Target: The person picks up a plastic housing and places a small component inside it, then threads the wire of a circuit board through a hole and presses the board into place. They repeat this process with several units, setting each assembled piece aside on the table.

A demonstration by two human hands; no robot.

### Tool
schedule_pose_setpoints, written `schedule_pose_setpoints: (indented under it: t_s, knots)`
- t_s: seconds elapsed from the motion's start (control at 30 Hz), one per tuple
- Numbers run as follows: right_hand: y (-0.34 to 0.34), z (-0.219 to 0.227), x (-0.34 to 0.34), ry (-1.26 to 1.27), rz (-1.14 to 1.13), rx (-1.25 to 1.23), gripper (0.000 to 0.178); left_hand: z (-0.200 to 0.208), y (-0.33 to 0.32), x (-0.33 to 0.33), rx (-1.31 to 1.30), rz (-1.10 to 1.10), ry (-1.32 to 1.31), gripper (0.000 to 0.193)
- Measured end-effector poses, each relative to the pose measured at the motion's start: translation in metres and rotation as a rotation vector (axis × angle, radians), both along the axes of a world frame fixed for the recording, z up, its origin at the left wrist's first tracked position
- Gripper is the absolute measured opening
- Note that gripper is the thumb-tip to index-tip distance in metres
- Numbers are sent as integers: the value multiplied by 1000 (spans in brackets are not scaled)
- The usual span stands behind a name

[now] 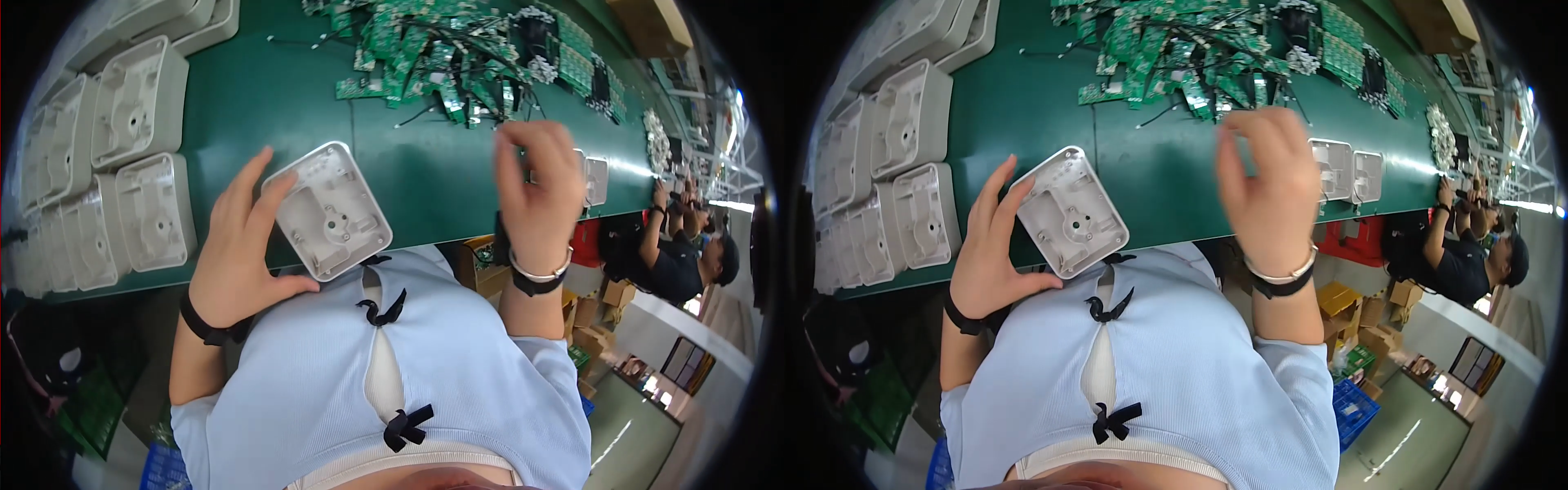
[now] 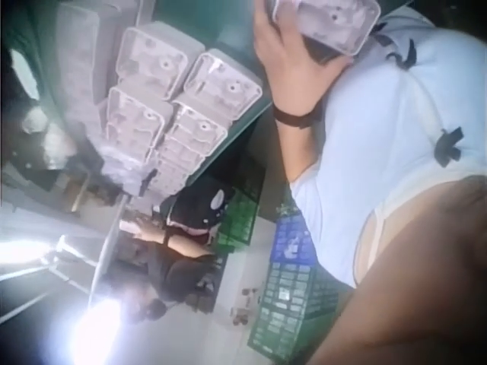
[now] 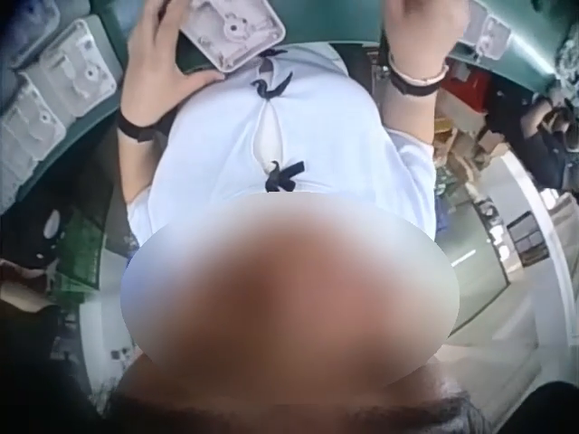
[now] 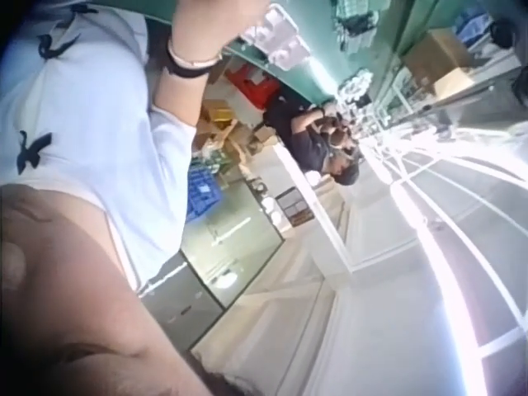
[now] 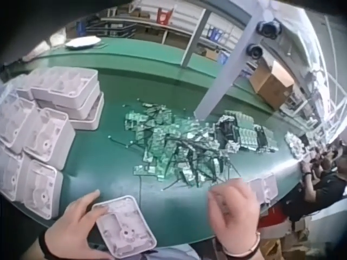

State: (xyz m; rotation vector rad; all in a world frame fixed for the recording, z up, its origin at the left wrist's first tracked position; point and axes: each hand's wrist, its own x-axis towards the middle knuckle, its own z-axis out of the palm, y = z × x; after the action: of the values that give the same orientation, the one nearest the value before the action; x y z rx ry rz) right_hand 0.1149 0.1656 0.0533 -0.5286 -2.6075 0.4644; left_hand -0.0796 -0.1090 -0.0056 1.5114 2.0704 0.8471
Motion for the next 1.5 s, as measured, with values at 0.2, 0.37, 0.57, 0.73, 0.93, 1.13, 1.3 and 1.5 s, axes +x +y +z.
schedule_pose_setpoints:
  t_s: [0.2,0.37,0.57,0.73,0.93,1.13,1.3,1.5]
  knots:
    - [70,-17,30,-120,-346,157,21,-2,22,-4,53,-119,-146,111]
    - [116,-28,24,-144,-296,-689,23,5,28,-17,94,-99,43,111]
    - [130,-26,14,779,112,-2430,16,-2,16,26,152,224,-42,112]
    - [106,-13,-10,767,378,-2075,15,-8,40,69,55,325,174,117]
    - [37,-35,-13,601,343,-1329,11,-15,47,76,119,432,170,121]
    - [-17,-79,-11,348,317,-1086,6,-8,48,73,264,420,228,120]
    - [-36,-88,-28,252,322,-870,6,-9,49,69,348,465,46,117]
    - [-39,-89,-38,248,302,-724,7,-5,46,63,269,397,229,108]
